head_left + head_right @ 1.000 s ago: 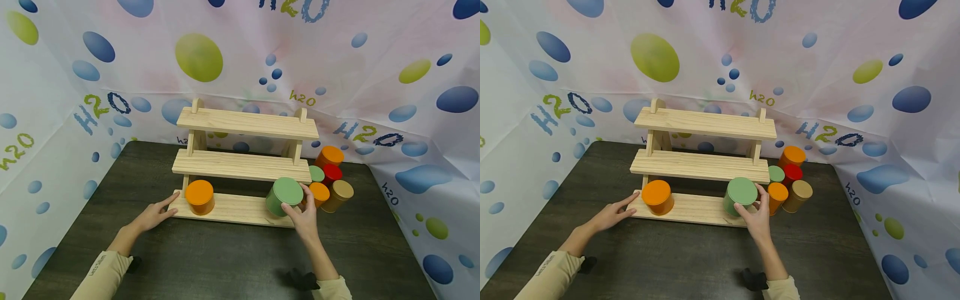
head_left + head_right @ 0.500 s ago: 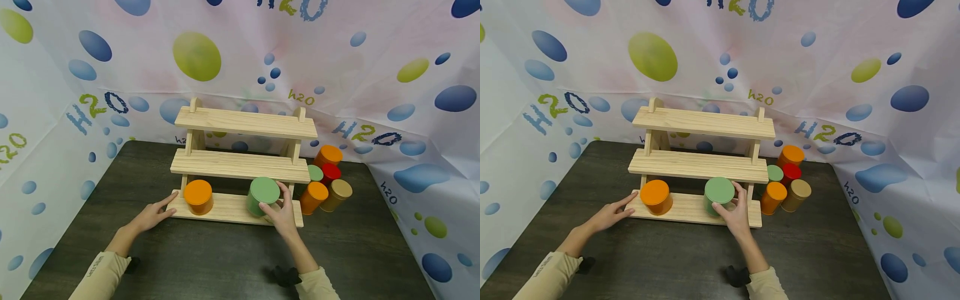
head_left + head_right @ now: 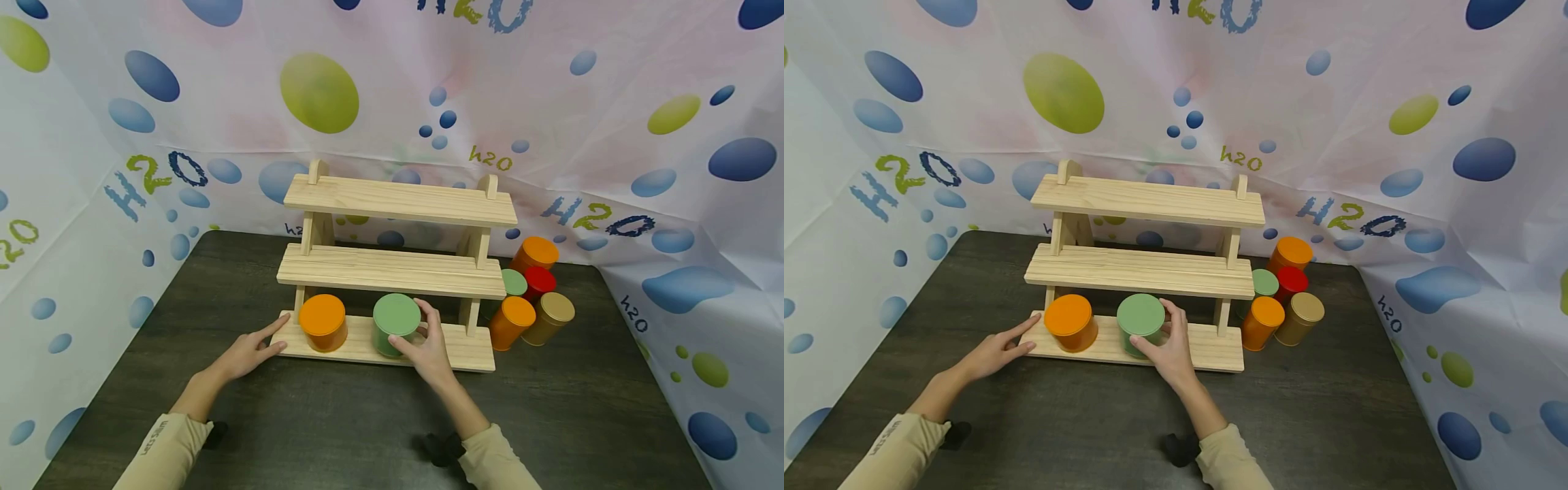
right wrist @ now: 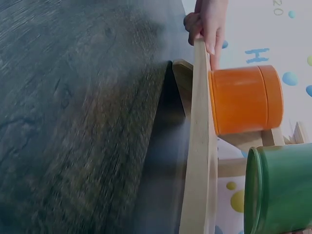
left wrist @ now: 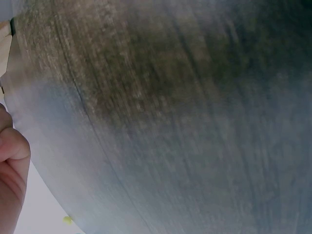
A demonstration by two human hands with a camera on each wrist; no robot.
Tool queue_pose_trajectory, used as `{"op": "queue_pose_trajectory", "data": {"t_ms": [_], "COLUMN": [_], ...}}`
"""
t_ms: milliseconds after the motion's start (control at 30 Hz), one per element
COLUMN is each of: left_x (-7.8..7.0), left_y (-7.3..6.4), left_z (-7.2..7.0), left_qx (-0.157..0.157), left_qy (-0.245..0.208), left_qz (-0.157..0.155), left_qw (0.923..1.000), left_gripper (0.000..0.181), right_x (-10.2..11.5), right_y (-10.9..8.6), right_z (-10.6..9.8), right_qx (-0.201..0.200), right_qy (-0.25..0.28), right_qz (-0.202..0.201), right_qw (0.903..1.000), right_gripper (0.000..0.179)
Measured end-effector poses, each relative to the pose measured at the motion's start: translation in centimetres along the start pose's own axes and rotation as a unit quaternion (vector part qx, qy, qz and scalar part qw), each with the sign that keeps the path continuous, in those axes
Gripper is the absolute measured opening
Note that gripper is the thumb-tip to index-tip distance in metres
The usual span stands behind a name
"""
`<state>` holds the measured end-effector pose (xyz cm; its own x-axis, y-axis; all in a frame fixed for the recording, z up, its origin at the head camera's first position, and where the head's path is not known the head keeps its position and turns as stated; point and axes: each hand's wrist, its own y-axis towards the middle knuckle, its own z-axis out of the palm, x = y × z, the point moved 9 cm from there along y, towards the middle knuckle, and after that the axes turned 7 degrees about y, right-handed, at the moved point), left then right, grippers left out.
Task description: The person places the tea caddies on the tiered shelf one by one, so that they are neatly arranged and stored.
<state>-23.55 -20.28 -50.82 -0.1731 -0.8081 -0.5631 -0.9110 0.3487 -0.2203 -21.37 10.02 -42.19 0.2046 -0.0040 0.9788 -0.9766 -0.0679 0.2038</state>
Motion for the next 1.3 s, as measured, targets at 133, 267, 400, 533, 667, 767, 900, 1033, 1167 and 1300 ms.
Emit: {"op": "queue_pose_trajectory", "data": {"t_ms": [133, 267, 400, 533, 667, 767, 900, 1033, 1167, 1300], "left_x": [0.0, 0.1, 0.1, 0.2, 0.2, 0.2, 0.1, 0.0, 0.0, 0.0], "left_y": [0.0, -0.1, -0.1, -0.1, -0.1, -0.1, -0.1, -0.1, -0.1, -0.1], "left_z": [0.0, 0.1, 0.1, 0.0, 0.0, 0.0, 0.0, -0.1, -0.1, -0.1], "left_qx": [0.002, 0.008, 0.009, 0.003, 0.001, 0.004, 0.003, 0.001, 0.001, 0.001], "left_qy": [-0.001, -0.005, -0.006, -0.005, -0.004, -0.006, -0.009, -0.007, -0.006, -0.007], "left_qz": [-0.002, -0.007, -0.008, -0.006, -0.006, -0.008, -0.007, -0.005, -0.006, -0.005], "left_qw": [1.0000, 0.9999, 0.9999, 1.0000, 1.0000, 0.9999, 0.9999, 1.0000, 1.0000, 1.0000], "left_gripper": [0.066, 0.066, 0.066, 0.065, 0.065, 0.065, 0.065, 0.065, 0.065, 0.065], "right_x": [-1.3, -1.5, -1.8, -2.2, -2.4, -2.5, -2.9, -2.5, -1.1, -0.5], "right_y": [0.5, 0.7, 0.7, 0.8, 0.9, 1.0, 1.1, 1.0, 0.8, 0.5], "right_z": [0.8, 1.4, 1.9, 2.3, 2.5, 2.6, 2.8, 3.1, 3.4, 3.6], "right_qx": [0.012, 0.021, 0.028, 0.031, 0.032, 0.034, 0.039, 0.048, 0.058, 0.063], "right_qy": [-0.002, -0.003, -0.005, -0.007, -0.010, -0.012, -0.012, -0.008, -0.002, 0.000], "right_qz": [-0.008, -0.016, -0.011, -0.006, -0.004, -0.002, 0.010, 0.022, 0.025, 0.029], "right_qw": [0.9999, 0.9997, 0.9995, 0.9995, 0.9994, 0.9993, 0.9991, 0.9986, 0.9980, 0.9976], "right_gripper": [0.070, 0.070, 0.068, 0.067, 0.068, 0.069, 0.070, 0.070, 0.069, 0.068]}}
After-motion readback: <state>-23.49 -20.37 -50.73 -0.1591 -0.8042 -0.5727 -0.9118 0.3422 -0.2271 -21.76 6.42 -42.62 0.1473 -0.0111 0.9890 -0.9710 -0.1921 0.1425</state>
